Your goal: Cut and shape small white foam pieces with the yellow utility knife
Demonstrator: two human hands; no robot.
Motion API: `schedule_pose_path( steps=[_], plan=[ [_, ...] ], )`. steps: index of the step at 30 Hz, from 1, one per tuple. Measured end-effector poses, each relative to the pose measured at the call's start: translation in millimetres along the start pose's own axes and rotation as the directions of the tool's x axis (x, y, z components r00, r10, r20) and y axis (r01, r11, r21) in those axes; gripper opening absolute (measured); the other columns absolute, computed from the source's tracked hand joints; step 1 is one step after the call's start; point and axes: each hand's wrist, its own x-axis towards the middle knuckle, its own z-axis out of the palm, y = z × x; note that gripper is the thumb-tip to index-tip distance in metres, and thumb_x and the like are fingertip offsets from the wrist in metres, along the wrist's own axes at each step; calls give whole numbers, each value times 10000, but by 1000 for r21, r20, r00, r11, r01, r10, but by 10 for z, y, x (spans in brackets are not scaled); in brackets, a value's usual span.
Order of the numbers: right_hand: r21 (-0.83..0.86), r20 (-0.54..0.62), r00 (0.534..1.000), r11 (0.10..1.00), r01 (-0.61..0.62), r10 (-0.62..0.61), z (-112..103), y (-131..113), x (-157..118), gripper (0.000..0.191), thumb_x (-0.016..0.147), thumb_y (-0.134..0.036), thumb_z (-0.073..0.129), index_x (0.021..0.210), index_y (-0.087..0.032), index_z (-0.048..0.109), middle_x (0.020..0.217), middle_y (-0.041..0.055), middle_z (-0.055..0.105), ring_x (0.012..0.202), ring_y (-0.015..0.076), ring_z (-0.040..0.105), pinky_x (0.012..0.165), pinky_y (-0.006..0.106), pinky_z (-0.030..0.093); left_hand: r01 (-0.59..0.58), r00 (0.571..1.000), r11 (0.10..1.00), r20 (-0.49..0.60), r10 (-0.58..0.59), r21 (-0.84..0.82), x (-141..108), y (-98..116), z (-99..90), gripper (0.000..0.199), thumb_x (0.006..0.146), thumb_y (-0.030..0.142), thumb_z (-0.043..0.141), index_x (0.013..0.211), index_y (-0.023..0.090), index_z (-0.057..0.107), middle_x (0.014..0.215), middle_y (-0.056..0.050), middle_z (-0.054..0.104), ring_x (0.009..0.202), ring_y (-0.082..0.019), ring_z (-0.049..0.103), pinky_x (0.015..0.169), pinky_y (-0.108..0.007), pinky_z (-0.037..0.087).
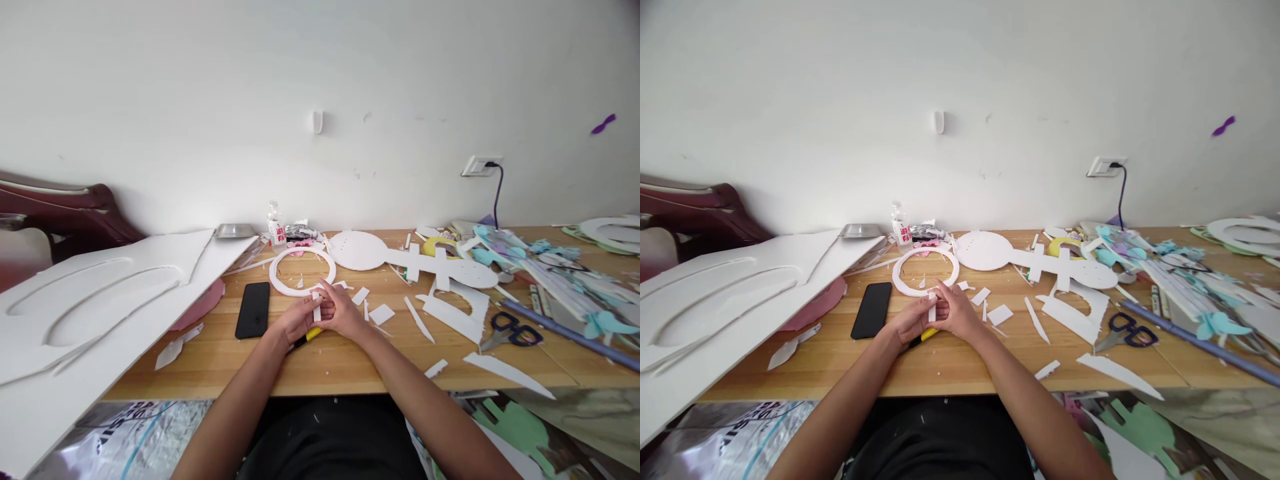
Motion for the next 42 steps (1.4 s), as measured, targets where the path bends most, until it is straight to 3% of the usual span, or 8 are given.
schedule_pose_path(
  steps=[9, 16, 20, 24, 28, 32, 36, 42],
  plan=[
    [-36, 2, 999, 999, 33, -33, -7, -25, 20, 1051, 617, -416, 858, 1493, -302, 289, 1216, 95, 586, 1127, 276, 527, 1003, 449, 425, -63, 997, 997, -45, 65, 54, 34, -68, -7, 283, 797, 170, 713, 1057, 69, 664, 947, -175, 729, 873, -238, 710, 802, -317, 542],
    [-21, -6, 999, 999, 39, -39, -9, -22, 5, 1053, 597, -403, 871, 1483, -330, 307, 1207, 82, 590, 1114, 282, 532, 993, 464, 436, -19, 999, 999, -29, 20, 36, -10, -23, 28, 310, 778, 175, 739, 1061, 74, 664, 954, -174, 725, 918, -250, 700, 848, -339, 522],
    [25, -55, 998, 999, 27, -26, -28, -78, -23, 1035, 606, -418, 865, 1476, -325, 314, 1177, 85, 557, 1103, 281, 544, 979, 453, 455, -25, 1000, 1000, 17, 25, -17, -52, 32, 69, 388, 822, 382, 690, 1094, 108, 646, 943, -157, 718, 907, -245, 691, 838, -344, 517],
    [45, -96, 994, 997, 61, -57, 34, -180, -17, 1066, 576, -405, 884, 1475, -324, 317, 1180, 90, 547, 1107, 296, 519, 984, 463, 446, 18, 986, 996, -162, -33, -91, -6, 25, 3, 617, 850, 678, 431, 919, 110, 662, 724, -121, 686, 683, -205, 670, 654, -304, 529],
    [23, -56, 995, 996, 90, -88, 157, -228, 23, 1065, 567, -397, 889, 1472, -363, 328, 1197, 76, 573, 1109, 308, 499, 996, 476, 418, 55, 946, 992, -312, -88, -113, 66, -27, -67, 657, 813, 753, 387, 648, 144, 574, 490, -35, 544, 395, -121, 494, 409, -234, 389],
    [3, -12, 996, 996, 90, -90, 210, -210, 42, 1071, 559, -387, 895, 1471, -378, 332, 1176, 65, 595, 1086, 307, 499, 989, 486, 407, -15, 920, 992, -390, -36, -128, 84, -48, -58, 654, 798, 776, 380, 552, 175, 457, 411, 27, 414, 317, -75, 352, 341, -201, 237],
    [19, 19, 994, 994, 104, -104, 198, -219, 23, 1080, 556, -397, 896, 1475, -355, 330, 1167, 70, 584, 1075, 294, 499, 978, 461, 419, -5, 917, 988, -395, -58, -156, 72, -30, -58, 673, 793, 793, 356, 541, 176, 453, 418, 8, 432, 348, -93, 395, 369, -214, 290],
    [29, 24, 996, 996, 87, -88, 172, -231, 7, 1036, 581, -406, 880, 1467, -339, 346, 1155, 81, 561, 1085, 295, 499, 978, 470, 431, 53, 943, 970, -307, -126, -236, 66, -20, -90, 644, 824, 750, 374, 599, 162, 514, 466, -13, 487, 408, -123, 456, 450, -250, 401]
  ],
)
